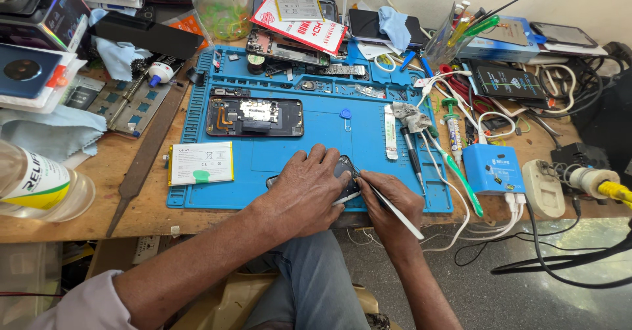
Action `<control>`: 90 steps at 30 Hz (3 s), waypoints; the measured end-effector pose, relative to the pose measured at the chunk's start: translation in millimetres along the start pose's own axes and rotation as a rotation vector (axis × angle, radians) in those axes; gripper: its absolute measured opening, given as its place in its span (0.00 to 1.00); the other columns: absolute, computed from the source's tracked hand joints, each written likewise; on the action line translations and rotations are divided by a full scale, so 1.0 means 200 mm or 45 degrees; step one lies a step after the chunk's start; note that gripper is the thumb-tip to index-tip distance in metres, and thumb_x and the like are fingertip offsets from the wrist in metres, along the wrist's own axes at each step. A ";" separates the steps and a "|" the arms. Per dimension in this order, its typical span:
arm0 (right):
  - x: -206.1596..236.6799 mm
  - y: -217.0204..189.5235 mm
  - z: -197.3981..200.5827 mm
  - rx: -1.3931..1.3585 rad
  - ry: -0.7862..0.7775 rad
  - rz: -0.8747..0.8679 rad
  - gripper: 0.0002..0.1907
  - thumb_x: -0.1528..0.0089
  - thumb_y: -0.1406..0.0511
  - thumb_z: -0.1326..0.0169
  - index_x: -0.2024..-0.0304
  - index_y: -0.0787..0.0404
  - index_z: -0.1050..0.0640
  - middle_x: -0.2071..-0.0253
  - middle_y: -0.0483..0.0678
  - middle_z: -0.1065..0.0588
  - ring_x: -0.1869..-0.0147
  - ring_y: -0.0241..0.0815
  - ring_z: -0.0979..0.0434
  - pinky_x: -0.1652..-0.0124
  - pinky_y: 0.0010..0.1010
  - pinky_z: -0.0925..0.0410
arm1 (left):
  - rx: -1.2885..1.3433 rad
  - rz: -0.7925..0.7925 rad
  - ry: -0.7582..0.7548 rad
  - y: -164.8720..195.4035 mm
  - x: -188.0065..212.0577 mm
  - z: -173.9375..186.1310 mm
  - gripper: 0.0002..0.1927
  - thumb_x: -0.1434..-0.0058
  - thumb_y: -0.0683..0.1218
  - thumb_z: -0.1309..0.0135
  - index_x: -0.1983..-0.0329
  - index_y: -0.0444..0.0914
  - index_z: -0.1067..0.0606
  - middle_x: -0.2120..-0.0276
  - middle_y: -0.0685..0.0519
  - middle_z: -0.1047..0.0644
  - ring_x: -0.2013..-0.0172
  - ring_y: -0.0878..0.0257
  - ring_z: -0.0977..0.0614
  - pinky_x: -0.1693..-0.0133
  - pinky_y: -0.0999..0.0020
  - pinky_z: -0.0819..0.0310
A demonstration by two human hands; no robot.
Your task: The person uses a prying tool to separate the screen from the phone body, then wipes the screen with a cloth. The person then uses tweezers to remove small components from the screen assembly.
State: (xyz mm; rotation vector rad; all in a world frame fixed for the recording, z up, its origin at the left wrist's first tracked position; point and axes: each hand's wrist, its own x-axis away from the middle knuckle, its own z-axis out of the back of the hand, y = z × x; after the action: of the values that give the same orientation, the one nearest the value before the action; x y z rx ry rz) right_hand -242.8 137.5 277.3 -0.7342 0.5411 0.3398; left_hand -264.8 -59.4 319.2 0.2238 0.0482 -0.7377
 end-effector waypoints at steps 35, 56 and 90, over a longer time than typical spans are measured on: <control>0.10 0.01 -0.04 0.050 0.000 0.094 0.12 0.36 0.70 0.41 0.49 0.63 0.18 0.50 0.55 0.19 0.46 0.47 0.16 0.50 0.32 0.22 | -0.006 0.007 -0.049 -0.01 0.02 -0.03 0.27 0.42 0.56 0.41 0.44 0.36 0.24 0.57 0.44 0.31 0.52 0.51 0.30 0.58 0.53 0.32; 0.06 -0.02 0.02 -0.054 0.027 -0.100 0.09 0.37 0.70 0.40 0.54 0.64 0.17 0.59 0.54 0.17 0.59 0.39 0.14 0.63 0.26 0.21 | 0.000 0.029 0.017 0.02 0.04 -0.02 0.27 0.46 0.55 0.39 0.46 0.37 0.23 0.56 0.44 0.31 0.50 0.50 0.30 0.57 0.51 0.31; -0.05 -0.06 -0.03 -0.152 -0.038 -0.248 0.11 0.36 0.67 0.40 0.52 0.64 0.16 0.61 0.53 0.16 0.62 0.36 0.15 0.63 0.26 0.24 | 0.061 0.039 0.058 0.02 0.07 -0.04 0.26 0.46 0.56 0.40 0.47 0.38 0.22 0.56 0.45 0.31 0.49 0.50 0.31 0.55 0.50 0.33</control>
State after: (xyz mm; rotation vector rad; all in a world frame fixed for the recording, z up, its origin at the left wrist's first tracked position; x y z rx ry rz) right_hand -247.3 123.1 286.4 -0.8887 0.4198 0.2025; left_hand -252.2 -64.2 310.8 0.2862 0.0702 -0.7042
